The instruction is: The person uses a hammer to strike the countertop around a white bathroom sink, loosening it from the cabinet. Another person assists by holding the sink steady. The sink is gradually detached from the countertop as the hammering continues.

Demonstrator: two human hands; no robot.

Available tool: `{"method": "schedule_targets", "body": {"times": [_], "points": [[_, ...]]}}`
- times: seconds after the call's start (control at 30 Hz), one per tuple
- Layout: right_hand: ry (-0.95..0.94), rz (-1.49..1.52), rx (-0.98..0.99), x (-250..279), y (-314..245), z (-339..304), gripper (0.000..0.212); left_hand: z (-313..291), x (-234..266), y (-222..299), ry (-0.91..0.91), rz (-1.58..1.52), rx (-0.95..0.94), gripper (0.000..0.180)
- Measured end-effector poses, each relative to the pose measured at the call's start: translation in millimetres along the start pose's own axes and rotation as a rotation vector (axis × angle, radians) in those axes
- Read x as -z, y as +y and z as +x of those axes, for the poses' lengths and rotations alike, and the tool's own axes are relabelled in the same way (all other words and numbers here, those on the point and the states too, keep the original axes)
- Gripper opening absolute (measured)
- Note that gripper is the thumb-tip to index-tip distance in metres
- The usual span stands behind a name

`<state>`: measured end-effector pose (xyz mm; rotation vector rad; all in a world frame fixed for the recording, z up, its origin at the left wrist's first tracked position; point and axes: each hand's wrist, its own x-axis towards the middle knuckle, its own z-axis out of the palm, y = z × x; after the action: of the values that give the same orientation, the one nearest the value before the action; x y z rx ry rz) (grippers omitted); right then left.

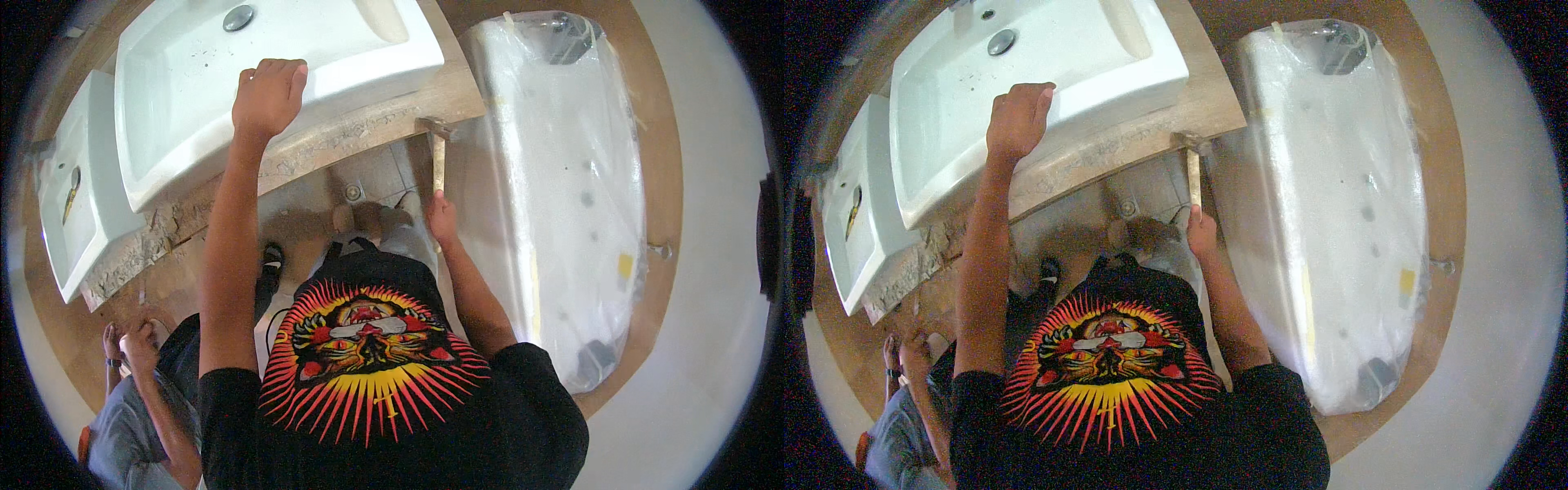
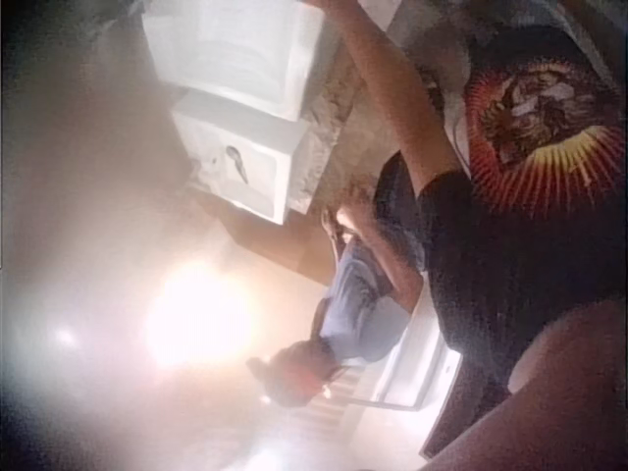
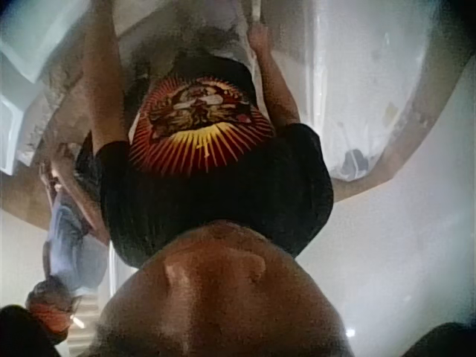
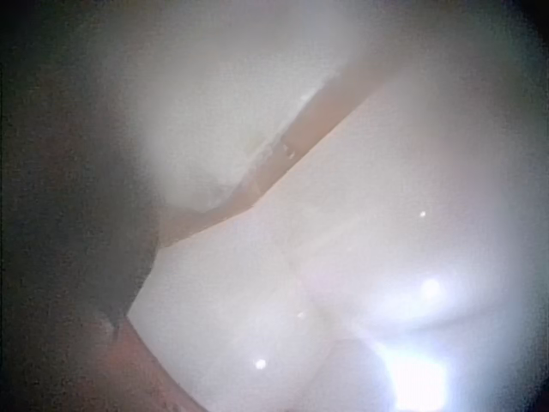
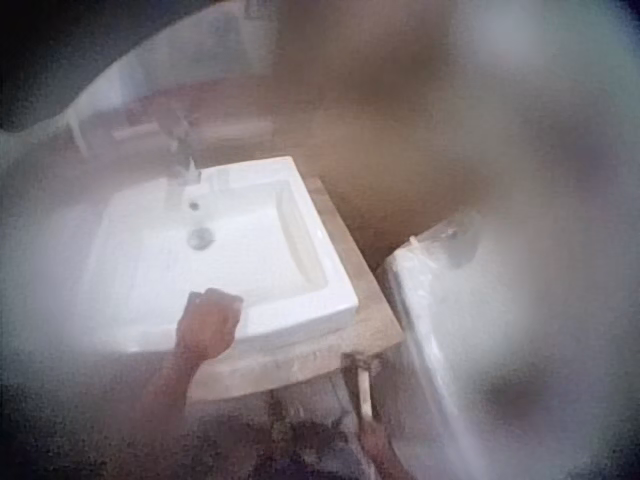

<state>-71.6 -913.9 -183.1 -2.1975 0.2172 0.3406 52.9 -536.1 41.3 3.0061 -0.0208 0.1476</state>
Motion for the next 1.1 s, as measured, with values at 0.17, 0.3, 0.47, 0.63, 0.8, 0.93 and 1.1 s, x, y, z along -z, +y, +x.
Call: {"method": "schedule_targets", "body": {"times": [0.17, 0.3, 0.47, 0.63, 0.8, 0.93, 1.1], "points": [[0.026, 0.009, -0.022, 29, -21, -5, 0.063, -1, -4, 1, 0.098, -0.023, -0.011, 0.038], [-0.008, 0.436, -0.276, 80, -62, -18, 0.061, -2, -6, -3, 0.069, -0.030, -0.010, 0.039], [0.190, 1.012, 0.416, 88, -111, -3, 0.059, -2, -3, 2, 0.049, 0.006, 0.001, 0.042], [-0.038, 0.307, -0.095, 19, -2, 30, 0.054, 4, -6, 1, 0.023, -0.017, -0.016, 0.041], [-0.060, 0.117, -0.069, 39, -32, 35, 0.058, -1, -8, -4, 0.009, 0.025, 0.045, 0.043], [-0.068, 0.229, -0.127, 57, -8, 29, 0.058, 6, -3, 1, -0.027, -0.017, 0.057, 0.042], [0.206, 0.446, -0.054, 113, -95, 12, 0.060, 0, -5, -3, 0.010, -0.022, 0.042, 0.041]]}}
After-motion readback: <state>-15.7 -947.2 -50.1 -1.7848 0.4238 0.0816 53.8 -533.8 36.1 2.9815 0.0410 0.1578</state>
